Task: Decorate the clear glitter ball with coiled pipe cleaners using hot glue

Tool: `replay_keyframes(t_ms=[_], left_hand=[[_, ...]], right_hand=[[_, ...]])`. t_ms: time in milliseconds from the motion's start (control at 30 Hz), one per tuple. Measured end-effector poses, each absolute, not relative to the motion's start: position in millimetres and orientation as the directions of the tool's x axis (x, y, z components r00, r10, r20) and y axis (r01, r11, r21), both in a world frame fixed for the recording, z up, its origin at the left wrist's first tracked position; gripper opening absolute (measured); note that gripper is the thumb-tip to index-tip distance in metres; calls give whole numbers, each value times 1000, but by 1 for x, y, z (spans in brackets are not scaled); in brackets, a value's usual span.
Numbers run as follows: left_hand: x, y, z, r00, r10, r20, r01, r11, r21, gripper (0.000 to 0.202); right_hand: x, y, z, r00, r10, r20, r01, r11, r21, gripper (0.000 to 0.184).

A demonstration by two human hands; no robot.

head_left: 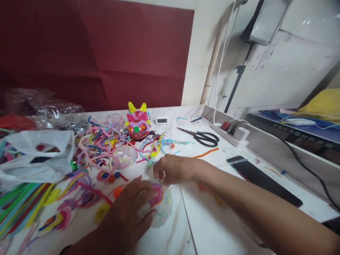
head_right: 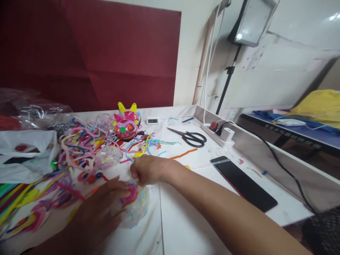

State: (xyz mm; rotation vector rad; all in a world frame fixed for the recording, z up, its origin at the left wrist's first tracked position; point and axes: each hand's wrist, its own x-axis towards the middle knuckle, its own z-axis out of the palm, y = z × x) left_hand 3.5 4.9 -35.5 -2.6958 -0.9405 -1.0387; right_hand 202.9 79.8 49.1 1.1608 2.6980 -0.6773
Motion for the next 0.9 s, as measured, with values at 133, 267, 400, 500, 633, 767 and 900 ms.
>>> replay_keyframes(t_ms=[133, 267, 400, 500, 633, 767, 900], left_hand=[[4, 0, -36, 425, 716, 554, 709, -644, 288, 53], [11, -7, -38, 382, 840, 384, 773, -519, 366, 68], [16, -6, -40, 350, 871, 344, 785, -474, 400, 65], [13, -1, -33, 384, 889, 250, 775, -457, 436, 61], [5, 8, -16, 485, 854, 188, 727, -513, 456, 63], [-6, 18, -5, 586, 796, 153, 664, -580, 471, 65], [-18, 27, -3, 667, 728, 160, 582, -643, 499, 59]], right_hand=[[205, 76, 46, -689, 668, -283, 720, 582, -378, 43], [209, 75, 41, -684, 686, -248, 716, 569, -404, 49], [212, 74, 38, -702, 662, -263, 699, 569, -433, 34], [212, 69, 40, -701, 660, -269, 702, 575, -420, 25], [210, 57, 45, -660, 698, -280, 745, 558, -366, 19], [209, 47, 43, -611, 745, -268, 785, 528, -322, 20], [209, 45, 40, -593, 763, -259, 797, 510, -322, 19]])
